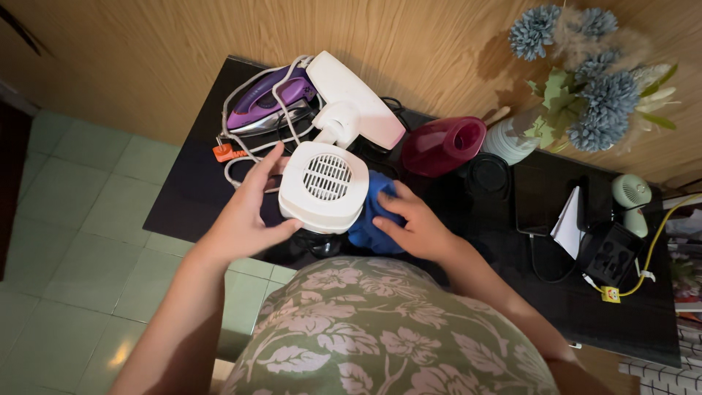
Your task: The person removes the filter from a handheld vacuum cleaner, detaches the front grille from an electric fan and clips it back on, wipes the vacuum body with a blue cloth, and reassembles the filter and dust canister onto the vacuum.
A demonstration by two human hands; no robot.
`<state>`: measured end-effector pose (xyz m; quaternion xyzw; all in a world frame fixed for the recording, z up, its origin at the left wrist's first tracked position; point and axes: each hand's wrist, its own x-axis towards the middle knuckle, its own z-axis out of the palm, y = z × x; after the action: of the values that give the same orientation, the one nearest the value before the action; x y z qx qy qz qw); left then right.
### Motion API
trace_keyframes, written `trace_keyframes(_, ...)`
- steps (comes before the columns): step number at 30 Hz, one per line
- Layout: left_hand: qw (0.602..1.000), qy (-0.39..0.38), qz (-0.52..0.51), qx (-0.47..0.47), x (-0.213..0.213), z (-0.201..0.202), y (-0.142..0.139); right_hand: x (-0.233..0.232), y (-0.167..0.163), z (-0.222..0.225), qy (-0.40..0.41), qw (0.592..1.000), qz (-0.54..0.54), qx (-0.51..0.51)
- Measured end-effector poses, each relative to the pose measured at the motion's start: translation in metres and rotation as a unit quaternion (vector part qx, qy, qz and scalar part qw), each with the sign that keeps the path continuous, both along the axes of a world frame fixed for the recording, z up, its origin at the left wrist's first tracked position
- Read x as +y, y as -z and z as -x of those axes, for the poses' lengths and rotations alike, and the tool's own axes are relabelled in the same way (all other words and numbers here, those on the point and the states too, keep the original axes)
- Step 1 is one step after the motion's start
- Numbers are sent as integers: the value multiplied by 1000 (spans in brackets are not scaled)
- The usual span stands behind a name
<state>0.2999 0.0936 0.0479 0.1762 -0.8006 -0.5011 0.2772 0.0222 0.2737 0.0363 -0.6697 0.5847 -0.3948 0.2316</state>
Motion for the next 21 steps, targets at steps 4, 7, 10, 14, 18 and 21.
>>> trace_keyframes(4,990,-111,39,83,45,13,-7,6,0,-8,-35,999,-31,5)
trace_keyframes(7,985,-157,17,74,53,14,-12,8,0,-10,-97,994,-29,48)
trace_keyframes(10,989,-151,11,-1,41,6,-16,9,-5,3,-125,985,-11,118)
trace_keyframes(14,999,-29,-25,27,22,-12,-16,-7,-9,10,48,995,53,70)
trace_keyframes(18,995,34,-81,51,14,-19,-6,-30,-11,-4,50,995,55,71)
trace_keyframes(21,989,35,-111,88,13,-17,7,-36,-7,-28,-28,999,16,27)
